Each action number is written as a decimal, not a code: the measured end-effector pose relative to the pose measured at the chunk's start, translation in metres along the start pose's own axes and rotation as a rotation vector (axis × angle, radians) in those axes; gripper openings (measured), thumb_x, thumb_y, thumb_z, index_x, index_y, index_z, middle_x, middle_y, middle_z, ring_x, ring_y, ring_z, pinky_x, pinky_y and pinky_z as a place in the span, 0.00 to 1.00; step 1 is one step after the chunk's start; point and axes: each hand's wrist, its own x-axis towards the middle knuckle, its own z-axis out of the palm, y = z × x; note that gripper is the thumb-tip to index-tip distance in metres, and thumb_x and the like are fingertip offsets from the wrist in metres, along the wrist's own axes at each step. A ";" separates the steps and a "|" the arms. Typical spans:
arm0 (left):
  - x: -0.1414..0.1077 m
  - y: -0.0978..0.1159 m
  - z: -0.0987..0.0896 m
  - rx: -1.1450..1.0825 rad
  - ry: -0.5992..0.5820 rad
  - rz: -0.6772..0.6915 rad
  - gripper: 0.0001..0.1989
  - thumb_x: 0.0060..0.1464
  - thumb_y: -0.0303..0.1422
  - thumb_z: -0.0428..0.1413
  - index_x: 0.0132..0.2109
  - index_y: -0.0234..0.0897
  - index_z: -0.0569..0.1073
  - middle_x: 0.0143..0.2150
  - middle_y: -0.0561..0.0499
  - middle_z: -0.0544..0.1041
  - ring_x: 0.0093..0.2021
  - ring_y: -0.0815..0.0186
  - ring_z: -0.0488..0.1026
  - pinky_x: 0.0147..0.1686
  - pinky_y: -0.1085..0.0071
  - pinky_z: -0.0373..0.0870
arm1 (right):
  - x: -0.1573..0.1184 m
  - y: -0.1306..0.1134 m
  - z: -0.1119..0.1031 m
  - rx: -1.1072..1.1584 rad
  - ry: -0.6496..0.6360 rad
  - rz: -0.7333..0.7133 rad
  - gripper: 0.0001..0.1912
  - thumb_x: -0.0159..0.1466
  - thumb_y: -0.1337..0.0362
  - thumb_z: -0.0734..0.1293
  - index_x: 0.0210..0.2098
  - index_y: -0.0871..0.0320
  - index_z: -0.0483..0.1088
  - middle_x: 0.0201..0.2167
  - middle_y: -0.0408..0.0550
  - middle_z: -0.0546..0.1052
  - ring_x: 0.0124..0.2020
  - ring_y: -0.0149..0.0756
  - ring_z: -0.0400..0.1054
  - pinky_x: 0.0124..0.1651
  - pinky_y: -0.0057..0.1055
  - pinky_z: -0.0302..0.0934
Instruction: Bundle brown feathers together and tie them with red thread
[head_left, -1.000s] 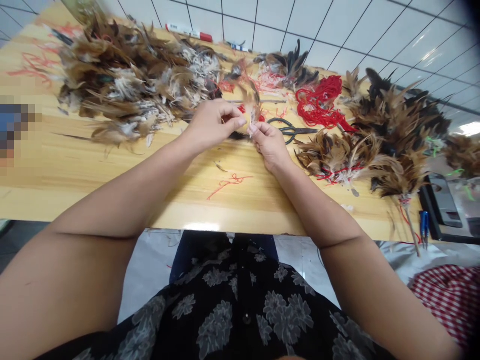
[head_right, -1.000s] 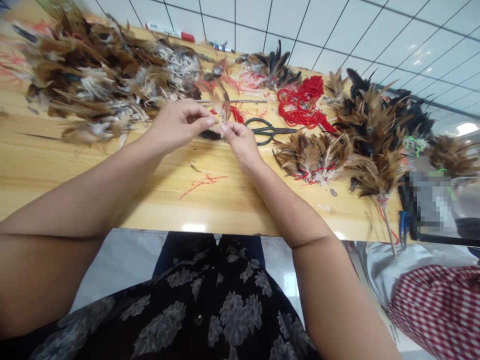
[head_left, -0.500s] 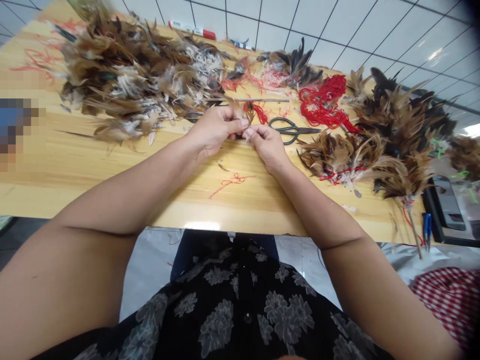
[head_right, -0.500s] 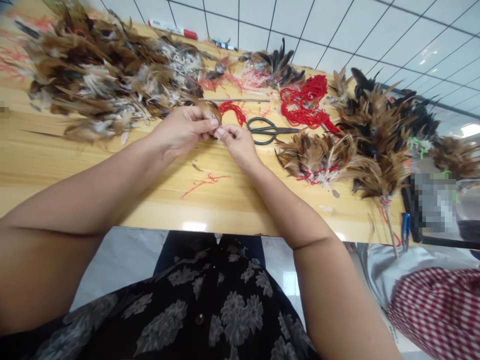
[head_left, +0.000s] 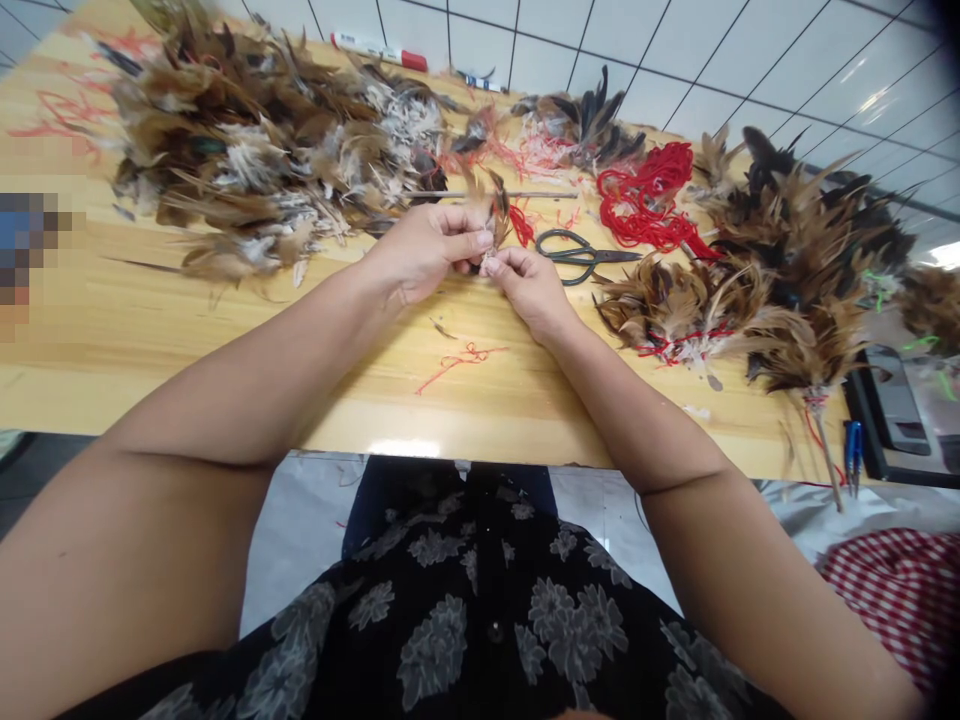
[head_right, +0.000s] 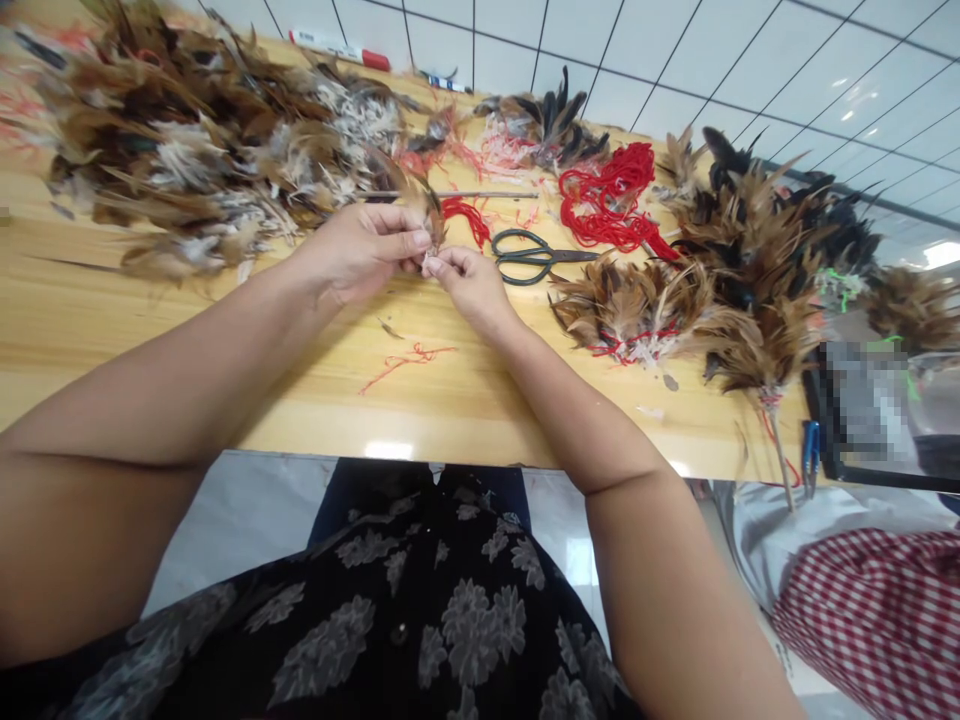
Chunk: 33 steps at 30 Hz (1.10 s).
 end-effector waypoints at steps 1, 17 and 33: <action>0.000 0.000 -0.001 0.001 -0.020 -0.008 0.25 0.68 0.28 0.89 0.31 0.35 0.83 0.30 0.52 0.82 0.29 0.70 0.74 0.34 0.75 0.72 | 0.000 0.000 0.000 0.004 -0.003 -0.002 0.36 0.69 0.30 0.87 0.34 0.53 0.76 0.36 0.44 0.81 0.44 0.37 0.71 0.54 0.35 0.70; -0.001 0.003 -0.005 -0.107 0.108 -0.045 0.22 0.74 0.20 0.81 0.34 0.39 0.82 0.33 0.54 0.81 0.34 0.68 0.73 0.37 0.71 0.71 | 0.000 -0.010 -0.005 0.149 0.081 0.078 0.36 0.64 0.31 0.91 0.39 0.54 0.80 0.33 0.41 0.79 0.39 0.33 0.72 0.43 0.29 0.68; 0.003 -0.016 -0.004 -0.053 0.000 -0.035 0.23 0.63 0.27 0.89 0.32 0.41 0.84 0.33 0.54 0.84 0.33 0.66 0.74 0.38 0.67 0.70 | -0.005 -0.027 -0.004 0.252 -0.031 0.144 0.36 0.54 0.38 0.97 0.31 0.55 0.79 0.28 0.38 0.76 0.35 0.30 0.68 0.38 0.28 0.65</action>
